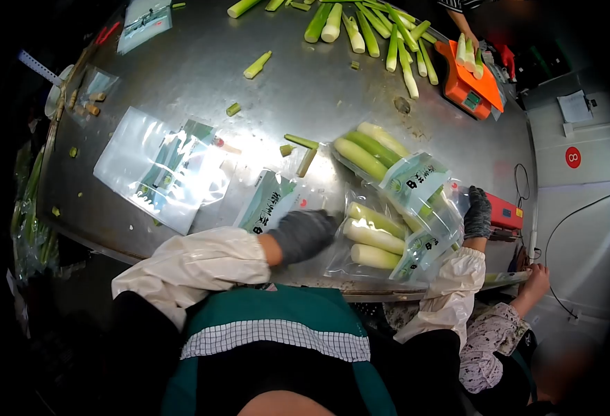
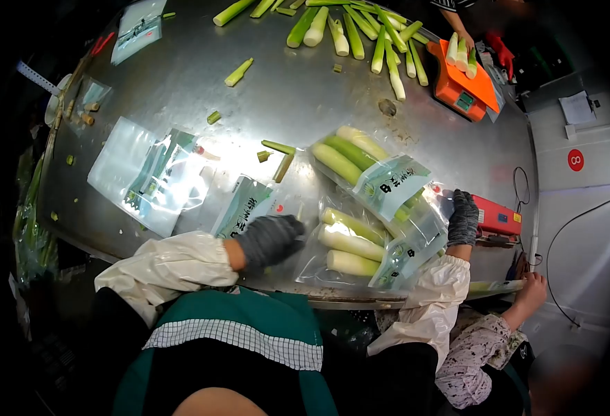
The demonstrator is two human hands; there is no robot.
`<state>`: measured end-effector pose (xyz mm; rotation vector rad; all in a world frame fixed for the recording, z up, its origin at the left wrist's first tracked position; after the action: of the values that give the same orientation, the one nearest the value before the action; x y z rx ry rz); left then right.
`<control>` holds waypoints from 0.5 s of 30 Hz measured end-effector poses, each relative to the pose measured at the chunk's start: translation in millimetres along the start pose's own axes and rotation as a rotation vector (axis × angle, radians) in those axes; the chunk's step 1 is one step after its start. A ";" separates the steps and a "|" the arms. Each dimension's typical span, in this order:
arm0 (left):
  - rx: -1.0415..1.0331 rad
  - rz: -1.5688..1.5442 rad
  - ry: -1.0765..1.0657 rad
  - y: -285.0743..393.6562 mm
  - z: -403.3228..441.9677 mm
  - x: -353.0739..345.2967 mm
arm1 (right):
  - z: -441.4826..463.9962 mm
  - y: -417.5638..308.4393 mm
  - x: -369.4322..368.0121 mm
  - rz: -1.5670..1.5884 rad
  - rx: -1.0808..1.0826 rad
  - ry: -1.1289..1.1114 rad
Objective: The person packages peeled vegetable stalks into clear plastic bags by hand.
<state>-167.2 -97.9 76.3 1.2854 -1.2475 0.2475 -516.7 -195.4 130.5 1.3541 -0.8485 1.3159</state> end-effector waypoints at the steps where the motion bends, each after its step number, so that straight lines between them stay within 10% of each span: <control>1: 0.059 0.045 -0.048 -25.8 -14.5 -7.4 | 0.4 4.4 7.3 0.299 -0.164 0.055; 4: 0.130 0.313 -0.033 -72.8 -60.6 -22.2 | -1.3 15.0 12.0 0.949 -0.655 0.249; 9: 0.228 0.463 -0.114 -110.7 -97.9 -16.6 | 4.8 -70.2 118.9 0.893 -0.285 0.721; 15: -0.086 0.424 0.152 -105.3 -106.7 -30.7 | 24.5 -189.5 146.4 0.826 0.167 0.557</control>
<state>-42.6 -34.4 14.2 0.9011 -1.3742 0.5781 -307.0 -151.6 240.3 0.6652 -0.9416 2.3029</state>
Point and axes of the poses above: each hand's wrist, its own z-axis towards the middle knuckle, its own x-axis out of the back of the hand, y = z × x, the point moved 7 cm from there along z, towards the middle knuckle, and after that the axes turned 9 degrees about x, right-handed, at the moved point
